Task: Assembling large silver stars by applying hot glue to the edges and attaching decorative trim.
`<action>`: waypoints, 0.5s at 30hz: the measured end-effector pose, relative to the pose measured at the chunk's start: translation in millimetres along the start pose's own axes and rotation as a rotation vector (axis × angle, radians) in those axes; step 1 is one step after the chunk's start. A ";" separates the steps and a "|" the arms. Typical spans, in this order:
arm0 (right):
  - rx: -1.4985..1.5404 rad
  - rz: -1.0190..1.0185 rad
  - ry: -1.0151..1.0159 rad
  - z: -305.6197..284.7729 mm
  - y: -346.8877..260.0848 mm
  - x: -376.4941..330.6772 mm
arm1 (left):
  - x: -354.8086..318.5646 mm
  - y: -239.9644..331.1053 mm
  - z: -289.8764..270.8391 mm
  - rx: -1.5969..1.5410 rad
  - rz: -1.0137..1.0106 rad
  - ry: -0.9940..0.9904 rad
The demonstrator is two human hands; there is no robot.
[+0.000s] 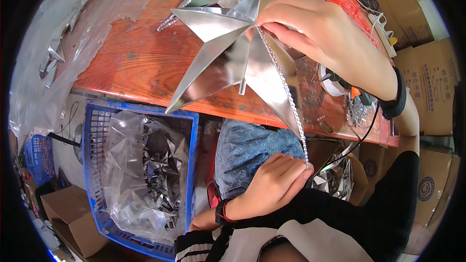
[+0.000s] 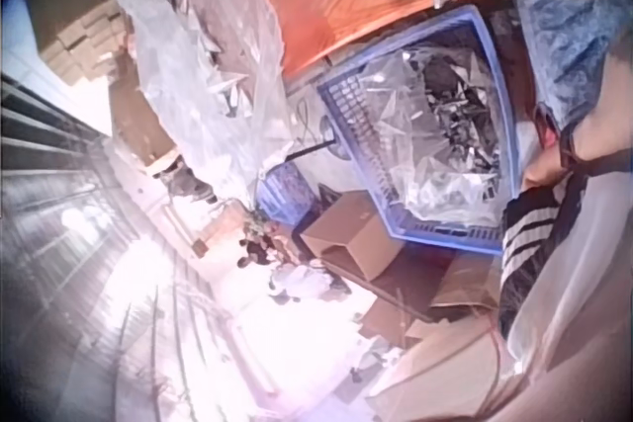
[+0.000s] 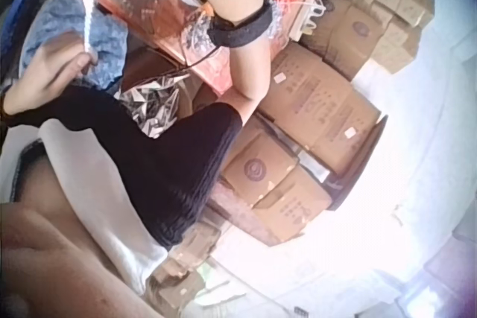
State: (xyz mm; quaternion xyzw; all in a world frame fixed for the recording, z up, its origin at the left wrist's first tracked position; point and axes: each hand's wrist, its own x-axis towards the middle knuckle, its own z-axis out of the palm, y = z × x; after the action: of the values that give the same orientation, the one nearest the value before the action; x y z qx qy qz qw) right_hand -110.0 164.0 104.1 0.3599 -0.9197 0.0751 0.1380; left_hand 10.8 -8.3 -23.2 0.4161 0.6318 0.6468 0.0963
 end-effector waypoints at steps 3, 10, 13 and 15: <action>0.045 0.041 0.004 -1.1 -5.8 1.9 | -1.5 -1.7 0.3 -0.005 -0.013 -0.012; 0.060 0.047 0.009 0.0 -4.5 0.6 | -3.2 -4.6 1.0 0.023 -0.046 -0.014; 0.047 0.033 -0.022 -4.3 -3.9 1.6 | -6.1 -9.7 1.0 0.075 -0.086 -0.006; 0.056 0.014 -0.006 -10.1 -4.6 1.4 | -7.8 -15.6 -3.9 0.175 -0.126 -0.020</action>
State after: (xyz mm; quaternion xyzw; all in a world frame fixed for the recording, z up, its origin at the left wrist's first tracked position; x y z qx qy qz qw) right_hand -105.8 162.2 114.3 0.3574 -0.9202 0.1004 0.1245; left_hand 6.8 -13.4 -39.9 0.3888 0.7098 0.5777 0.1063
